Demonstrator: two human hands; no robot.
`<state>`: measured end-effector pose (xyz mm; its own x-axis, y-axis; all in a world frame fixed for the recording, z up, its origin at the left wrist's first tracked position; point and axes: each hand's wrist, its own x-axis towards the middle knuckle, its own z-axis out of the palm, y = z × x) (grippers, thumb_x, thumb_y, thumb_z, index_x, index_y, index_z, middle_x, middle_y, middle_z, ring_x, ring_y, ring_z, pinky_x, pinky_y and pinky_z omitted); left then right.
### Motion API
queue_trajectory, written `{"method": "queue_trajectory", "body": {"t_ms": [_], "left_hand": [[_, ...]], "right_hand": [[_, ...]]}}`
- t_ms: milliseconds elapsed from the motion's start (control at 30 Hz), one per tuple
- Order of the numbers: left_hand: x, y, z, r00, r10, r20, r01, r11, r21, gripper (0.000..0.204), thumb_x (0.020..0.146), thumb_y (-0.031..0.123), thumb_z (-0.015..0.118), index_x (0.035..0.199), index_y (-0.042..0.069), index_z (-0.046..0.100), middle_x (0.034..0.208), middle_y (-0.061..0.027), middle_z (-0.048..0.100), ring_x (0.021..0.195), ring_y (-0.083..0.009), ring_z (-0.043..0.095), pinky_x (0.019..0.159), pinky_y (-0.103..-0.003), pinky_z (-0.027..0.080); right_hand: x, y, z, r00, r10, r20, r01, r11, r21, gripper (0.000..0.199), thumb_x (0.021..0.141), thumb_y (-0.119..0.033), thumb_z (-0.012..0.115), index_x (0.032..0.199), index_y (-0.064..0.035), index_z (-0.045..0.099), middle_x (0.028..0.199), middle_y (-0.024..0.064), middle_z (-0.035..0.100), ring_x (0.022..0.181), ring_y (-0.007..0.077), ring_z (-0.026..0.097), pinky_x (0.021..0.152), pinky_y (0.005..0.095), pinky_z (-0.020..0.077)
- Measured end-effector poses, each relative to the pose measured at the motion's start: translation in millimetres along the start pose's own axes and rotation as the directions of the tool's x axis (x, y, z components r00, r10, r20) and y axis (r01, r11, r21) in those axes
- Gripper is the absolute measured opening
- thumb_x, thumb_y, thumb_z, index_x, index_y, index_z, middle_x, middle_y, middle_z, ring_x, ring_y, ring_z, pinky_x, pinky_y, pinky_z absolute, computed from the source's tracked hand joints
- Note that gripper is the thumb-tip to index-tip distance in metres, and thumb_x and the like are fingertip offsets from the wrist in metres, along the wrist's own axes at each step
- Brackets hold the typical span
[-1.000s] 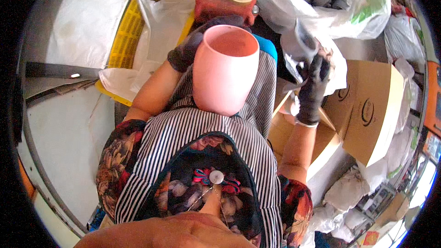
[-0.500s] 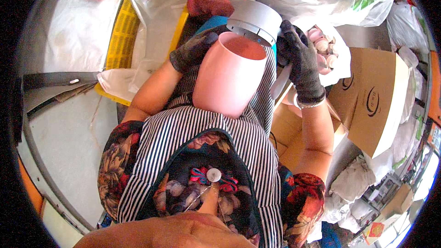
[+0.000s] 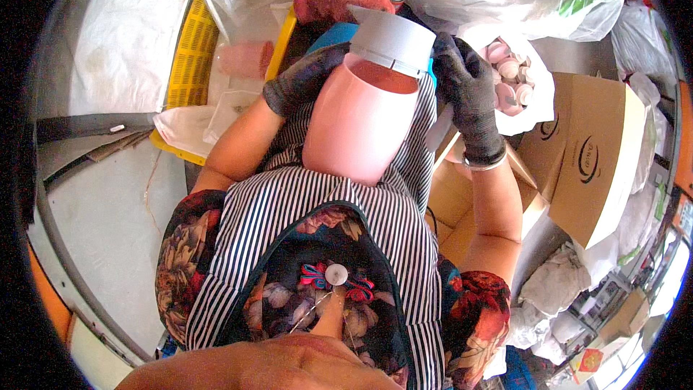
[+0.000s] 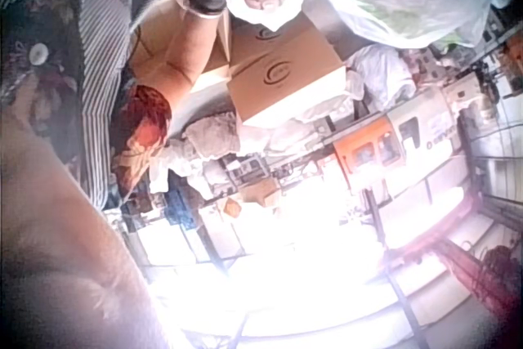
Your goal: The person assembles pink thermal jugs by inserting a grey top component and a lid onto the jug body, then places the finished jug into a cardboard box.
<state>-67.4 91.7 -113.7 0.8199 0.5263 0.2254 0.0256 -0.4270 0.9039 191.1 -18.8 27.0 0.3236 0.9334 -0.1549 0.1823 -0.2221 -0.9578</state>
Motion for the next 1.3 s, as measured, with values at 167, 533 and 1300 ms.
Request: {"method": "queue_trajectory", "body": {"t_ms": [167,533,1300], "left_hand": [[21,13,-19,0.993,-0.093,0.074,0.109,0.963,-0.247,0.046,0.108,0.012,0.04,0.152,0.003,0.04,0.157,-0.014,0.043,0.143,-0.0224,0.045,0.123,-0.036,0.035],[40,91,-22,0.9,-0.353,0.256,0.421,0.854,-0.305,0.058,0.103,0.038,0.062,0.145,-0.001,0.052,0.142,-0.0121,0.058,0.128,-0.018,0.054,0.113,-0.033,0.042],[10,135,-90,0.967,-0.012,-0.255,-0.028,0.988,-0.152,0.098,0.059,0.032,0.098,0.141,0.003,0.053,0.135,-0.0124,0.061,0.125,-0.0231,0.058,0.109,-0.041,0.047]], "right_hand": [[-2,23,7,0.999,-0.006,-0.046,0.007,1.0,0.004,0.035,0.104,-0.028,0.06,0.129,-0.0057,0.068,0.082,-0.0022,0.065,0.056,0.0041,0.047,0.048,0.0207,0.0379],[-13,46,13,0.968,-0.249,-0.001,0.239,0.93,-0.278,0.037,0.106,-0.027,0.056,0.132,-0.002,0.066,0.084,-0.001,0.062,0.068,0.0075,0.051,0.062,0.0238,0.0446],[198,41,122,0.748,-0.507,0.429,0.486,-0.021,-0.874,0.062,0.09,-0.043,0.067,0.141,-0.011,0.054,0.119,0.017,0.069,0.117,0.0371,0.059,0.108,0.0531,0.0388]]}}
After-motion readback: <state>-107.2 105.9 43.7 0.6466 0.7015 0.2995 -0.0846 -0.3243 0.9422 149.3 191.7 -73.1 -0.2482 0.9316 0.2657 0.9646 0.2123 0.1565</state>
